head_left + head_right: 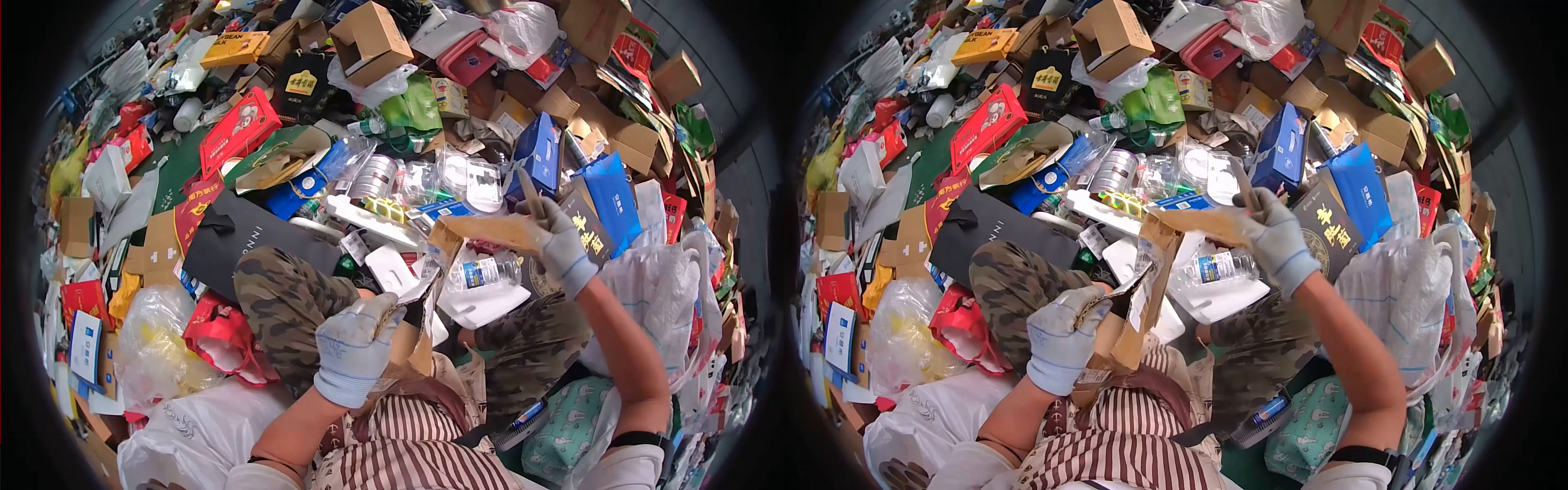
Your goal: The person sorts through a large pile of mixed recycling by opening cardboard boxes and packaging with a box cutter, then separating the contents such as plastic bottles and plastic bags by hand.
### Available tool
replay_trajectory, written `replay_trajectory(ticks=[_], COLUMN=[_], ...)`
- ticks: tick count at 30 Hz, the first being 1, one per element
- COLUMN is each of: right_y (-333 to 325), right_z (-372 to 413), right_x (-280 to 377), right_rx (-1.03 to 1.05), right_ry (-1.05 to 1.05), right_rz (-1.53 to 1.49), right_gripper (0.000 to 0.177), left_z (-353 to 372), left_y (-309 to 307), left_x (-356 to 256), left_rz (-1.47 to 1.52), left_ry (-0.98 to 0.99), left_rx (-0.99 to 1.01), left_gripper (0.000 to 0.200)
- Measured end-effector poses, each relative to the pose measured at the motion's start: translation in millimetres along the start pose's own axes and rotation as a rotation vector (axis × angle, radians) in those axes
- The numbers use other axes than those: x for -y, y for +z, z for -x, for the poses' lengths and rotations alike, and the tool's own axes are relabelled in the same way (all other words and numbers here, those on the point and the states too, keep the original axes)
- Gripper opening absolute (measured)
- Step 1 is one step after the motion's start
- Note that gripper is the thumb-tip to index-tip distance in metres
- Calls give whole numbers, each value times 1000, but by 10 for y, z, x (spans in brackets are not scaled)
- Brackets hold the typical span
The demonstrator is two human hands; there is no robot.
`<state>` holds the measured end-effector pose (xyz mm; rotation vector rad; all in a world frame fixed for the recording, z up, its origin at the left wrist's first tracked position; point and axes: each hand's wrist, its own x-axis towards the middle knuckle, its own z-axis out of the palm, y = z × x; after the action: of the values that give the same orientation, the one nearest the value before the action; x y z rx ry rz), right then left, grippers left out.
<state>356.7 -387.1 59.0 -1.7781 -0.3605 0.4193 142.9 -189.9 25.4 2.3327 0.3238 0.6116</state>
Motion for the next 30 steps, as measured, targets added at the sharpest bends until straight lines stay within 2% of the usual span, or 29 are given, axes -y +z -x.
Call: replay_trajectory(ticks=[1, 2, 3, 4, 5, 6, 9, 11, 14, 16, 19, 23, 29, 30], right_y=[144, 371, 555, 754, 829, 927, 885, 802, 814, 783, 814, 951, 1053, 1051], right_z=[53, 313, 444, 545, 549, 561, 523, 535, 571, 655, 799, 988, 1189, 1164], right_x=[-286, -20, -73, -82, -182, -322, -488, -468, -555, -444, -484, -376, -471, -428], right_rx=[-16, 70, 65, 100, 124, 108, 112, 157, 168, 231, 278, 200, -118, -144], right_ry=[-21, 149, 224, 229, 302, 255, 239, 290, 202, 171, 182, -22, 66, 98], right_rz=[-93, -179, -206, -422, -267, -375, -305, -208, -321, -185, -166, -529, -569, -569], right_gripper=[39, 57, 76, 87, 92, 92, 88, 86, 86, 84, 82, 84, 77, 75], left_z=[-50, -99, -146, -184, -207, -220, -212, -205, -172, -135, -107, -182, -300, -320], left_y=[37, 87, 149, 212, 274, 304, 365, 382, 370, 347, 323, 239, 153, 160], left_x=[2, -12, -37, -60, -75, -72, -22, 50, 91, 126, 234, 304, 394, 394], left_rz=[-72, -101, -130, -159, -191, -192, -181, -104, -17, -5, 109, 387, 697, 714], left_ry=[45, 72, 101, 132, 151, 157, 146, 73, 11, 10, -157, -285, -392, -429], left_rx=[-9, -16, -21, -24, -36, -23, 18, -25, -107, -157, -305, -440, -481, -392], left_gripper=[17, 17, 18, 18, 17, 17, 17, 17, 14, 13, 12, 13, 12, 11])
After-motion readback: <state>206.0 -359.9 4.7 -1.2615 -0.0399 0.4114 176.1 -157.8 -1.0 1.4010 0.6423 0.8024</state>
